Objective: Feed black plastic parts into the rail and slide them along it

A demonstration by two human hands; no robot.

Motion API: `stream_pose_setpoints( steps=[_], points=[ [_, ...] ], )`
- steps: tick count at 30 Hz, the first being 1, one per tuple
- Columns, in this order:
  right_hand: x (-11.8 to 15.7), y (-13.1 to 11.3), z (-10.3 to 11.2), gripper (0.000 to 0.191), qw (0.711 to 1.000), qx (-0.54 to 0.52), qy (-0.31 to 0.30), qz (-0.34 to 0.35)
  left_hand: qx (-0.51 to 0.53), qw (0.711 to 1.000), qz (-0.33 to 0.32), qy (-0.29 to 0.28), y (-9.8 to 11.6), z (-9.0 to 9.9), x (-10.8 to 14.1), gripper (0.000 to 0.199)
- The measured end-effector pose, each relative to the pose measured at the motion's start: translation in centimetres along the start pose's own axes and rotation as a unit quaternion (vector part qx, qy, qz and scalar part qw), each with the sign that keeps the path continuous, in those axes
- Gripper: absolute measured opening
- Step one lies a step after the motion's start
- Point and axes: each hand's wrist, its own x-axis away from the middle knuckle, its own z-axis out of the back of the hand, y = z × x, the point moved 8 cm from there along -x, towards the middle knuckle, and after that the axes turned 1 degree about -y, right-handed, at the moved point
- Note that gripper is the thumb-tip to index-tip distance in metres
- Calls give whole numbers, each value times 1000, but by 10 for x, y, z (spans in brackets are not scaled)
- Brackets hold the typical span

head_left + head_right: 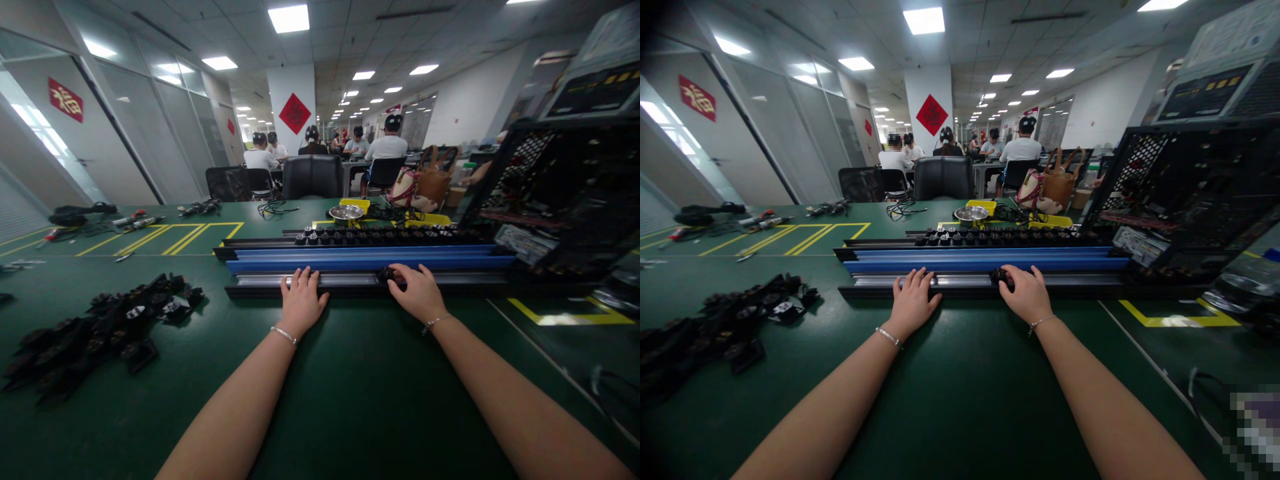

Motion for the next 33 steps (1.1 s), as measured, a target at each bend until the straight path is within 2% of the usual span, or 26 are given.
stream_pose_setpoints(
  steps=[9,14,24,33],
  points=[
    [0,1,-4,30,1000,1,-18,4,4,1000,-4,8,1,2,1,54],
    [0,1,-6,30,1000,8,-20,7,0,1000,2,-9,1,2,0,55],
    [1,-9,-9,32,998,-12,-43,49,6,1000,-4,10,1,2,0,54],
    [1,-5,-14,29,998,20,-53,36,8,1000,-2,13,0,1,0,54]
  ],
)
